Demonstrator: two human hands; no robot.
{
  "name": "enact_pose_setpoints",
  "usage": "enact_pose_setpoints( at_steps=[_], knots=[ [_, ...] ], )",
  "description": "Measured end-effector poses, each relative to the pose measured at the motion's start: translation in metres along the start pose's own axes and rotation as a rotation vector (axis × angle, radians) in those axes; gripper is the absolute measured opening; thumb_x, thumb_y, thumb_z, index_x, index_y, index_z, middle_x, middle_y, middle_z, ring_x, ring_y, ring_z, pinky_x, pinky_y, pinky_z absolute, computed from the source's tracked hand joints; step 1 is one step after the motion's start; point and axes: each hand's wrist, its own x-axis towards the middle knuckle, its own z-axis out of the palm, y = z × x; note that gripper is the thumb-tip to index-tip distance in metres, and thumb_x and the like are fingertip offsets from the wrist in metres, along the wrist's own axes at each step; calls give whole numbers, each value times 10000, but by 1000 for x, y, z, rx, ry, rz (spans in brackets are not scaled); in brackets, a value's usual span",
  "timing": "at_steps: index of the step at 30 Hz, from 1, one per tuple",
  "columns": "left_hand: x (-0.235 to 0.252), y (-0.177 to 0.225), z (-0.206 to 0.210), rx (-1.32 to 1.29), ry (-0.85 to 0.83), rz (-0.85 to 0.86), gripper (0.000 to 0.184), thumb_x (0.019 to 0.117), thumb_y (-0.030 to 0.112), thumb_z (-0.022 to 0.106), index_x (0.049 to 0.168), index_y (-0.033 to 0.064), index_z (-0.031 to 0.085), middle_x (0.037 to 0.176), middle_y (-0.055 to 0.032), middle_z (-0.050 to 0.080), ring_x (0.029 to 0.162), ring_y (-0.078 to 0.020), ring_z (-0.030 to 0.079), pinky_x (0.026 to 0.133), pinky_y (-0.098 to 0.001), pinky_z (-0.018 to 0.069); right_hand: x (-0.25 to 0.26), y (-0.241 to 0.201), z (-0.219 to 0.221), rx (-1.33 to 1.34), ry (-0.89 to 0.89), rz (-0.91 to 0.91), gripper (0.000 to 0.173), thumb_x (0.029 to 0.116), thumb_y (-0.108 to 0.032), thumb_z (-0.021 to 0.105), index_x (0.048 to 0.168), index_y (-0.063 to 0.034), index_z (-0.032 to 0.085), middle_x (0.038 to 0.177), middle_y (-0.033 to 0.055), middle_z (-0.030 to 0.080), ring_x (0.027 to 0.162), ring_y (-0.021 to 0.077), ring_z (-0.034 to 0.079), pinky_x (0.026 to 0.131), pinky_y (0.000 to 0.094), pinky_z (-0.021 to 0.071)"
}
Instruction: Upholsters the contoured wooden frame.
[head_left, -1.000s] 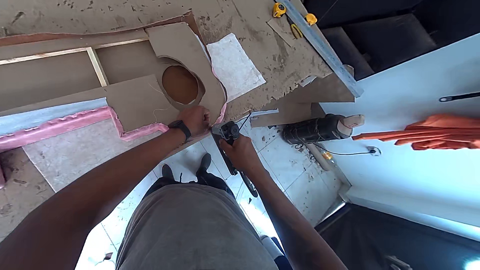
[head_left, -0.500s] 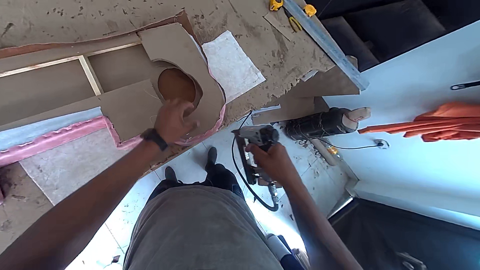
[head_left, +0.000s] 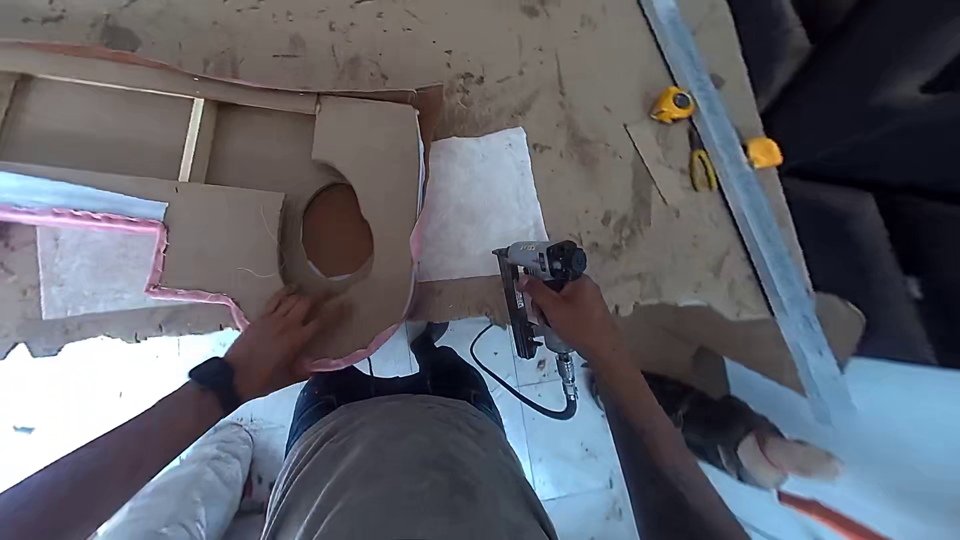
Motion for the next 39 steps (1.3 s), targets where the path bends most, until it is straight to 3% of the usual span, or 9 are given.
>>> enact_pose_setpoints(
  at_steps=[3,7,12,15,20,26,29,33,39],
  knots=[
    [-21,33,-2,-91,31,-203,1027,682,654,819,1572,340,414,1572,-51,455,1453,-290,424,1237,-632,226,40,19,-31,131,-144,-19,317,1009,-373,654,1149,-91,689,810,105,712,558,232,636,542,422,581],
    [32,122,2,-205,366,-570,623,832,662,729,1314,270,685,1347,-31,624,1277,-262,559,1071,-542,466,105,52,-68,121,-119,64,433,1022,-453,609,1199,-59,641,935,107,731,686,244,699,640,446,624],
    [126,172,63,-201,701,-811,272,899,487,753,1069,274,768,1088,52,696,1041,-161,622,892,-431,503,98,38,-89,-310,124,-192,555,970,-489,653,1317,-57,607,1263,262,581,1123,437,598,909,680,493],
    [136,174,73,-159,784,-892,117,925,367,748,971,264,779,1019,66,712,992,-147,636,862,-412,500,47,-10,-18,-220,-101,-368,420,1053,-523,490,1122,-129,619,834,100,623,654,259,629,528,480,545],
    [133,170,69,-218,759,-862,80,912,281,756,963,224,779,1025,45,717,974,-143,639,861,-407,496,64,-43,133,-220,-699,-309,565,999,-640,501,875,-125,698,745,73,644,704,257,643,641,541,527],
    [138,168,63,-125,688,-888,267,876,463,782,961,210,770,933,8,703,882,-187,636,812,-433,490,93,-51,129,-110,-910,-349,390,1041,-400,550,841,-89,674,666,48,562,558,170,517,524,386,445],
    [140,164,61,-180,744,-922,263,922,443,744,916,182,771,880,8,712,832,-163,643,809,-424,498,90,-84,120,43,-843,-402,354,981,-328,602,712,-97,611,589,30,518,499,158,470,478,368,391],
    [137,165,58,-362,798,-923,202,937,387,751,942,185,758,890,39,702,779,-115,630,780,-408,534,117,-108,67,254,-632,-493,325,1022,-347,577,877,-81,693,645,25,575,522,148,515,494,351,453],
    [137,170,46,-471,723,-1013,206,925,319,777,1020,141,741,855,10,694,695,-103,636,659,-361,572,165,-1,-63,142,-144,-382,337,1011,-419,574,1047,-107,695,842,57,671,727,195,653,664,464,563]
  ],
)
